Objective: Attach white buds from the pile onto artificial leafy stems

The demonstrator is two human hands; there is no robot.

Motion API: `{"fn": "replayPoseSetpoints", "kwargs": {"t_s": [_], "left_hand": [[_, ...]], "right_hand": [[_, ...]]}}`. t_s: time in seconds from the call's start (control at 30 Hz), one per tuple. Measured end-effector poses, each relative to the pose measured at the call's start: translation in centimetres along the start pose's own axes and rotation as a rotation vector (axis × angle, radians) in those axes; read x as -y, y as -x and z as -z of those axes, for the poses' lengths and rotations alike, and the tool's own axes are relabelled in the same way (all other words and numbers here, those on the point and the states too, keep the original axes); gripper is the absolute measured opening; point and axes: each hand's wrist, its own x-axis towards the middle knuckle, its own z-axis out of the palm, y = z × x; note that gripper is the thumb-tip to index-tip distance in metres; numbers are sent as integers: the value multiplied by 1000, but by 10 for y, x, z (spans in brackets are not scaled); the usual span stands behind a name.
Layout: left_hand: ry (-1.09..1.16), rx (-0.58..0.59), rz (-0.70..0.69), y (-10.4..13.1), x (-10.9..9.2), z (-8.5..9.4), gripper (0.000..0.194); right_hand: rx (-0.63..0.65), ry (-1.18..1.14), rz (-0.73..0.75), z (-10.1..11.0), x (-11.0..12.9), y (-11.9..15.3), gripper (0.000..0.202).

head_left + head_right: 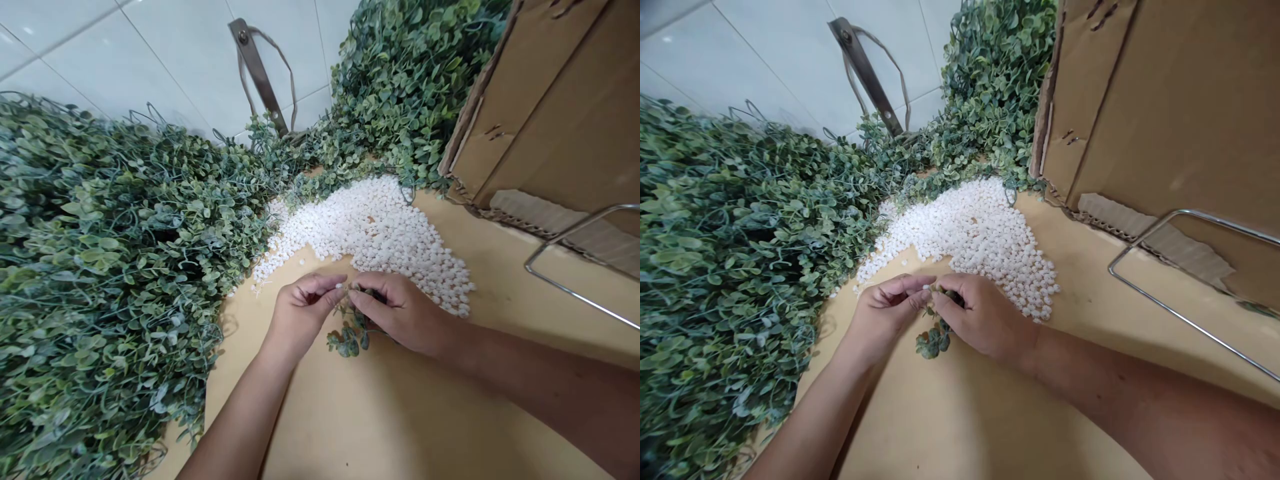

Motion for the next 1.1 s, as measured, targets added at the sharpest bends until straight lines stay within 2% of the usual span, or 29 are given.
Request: {"fn": "replayPoseSetpoints", "kwargs": {"t_s": [0.3, 0.53, 1.1], "left_hand": [[-23, 90, 9, 5, -5, 1, 18], [65, 79, 60, 0, -8, 0, 8], [143, 112, 72, -6, -2, 3, 19]], "right_hand": [[-21, 36, -23, 3, 3, -1, 26], [-46, 82, -16, 3, 1, -2, 26], [-108, 41, 52, 0, -3, -2, 27]]}}
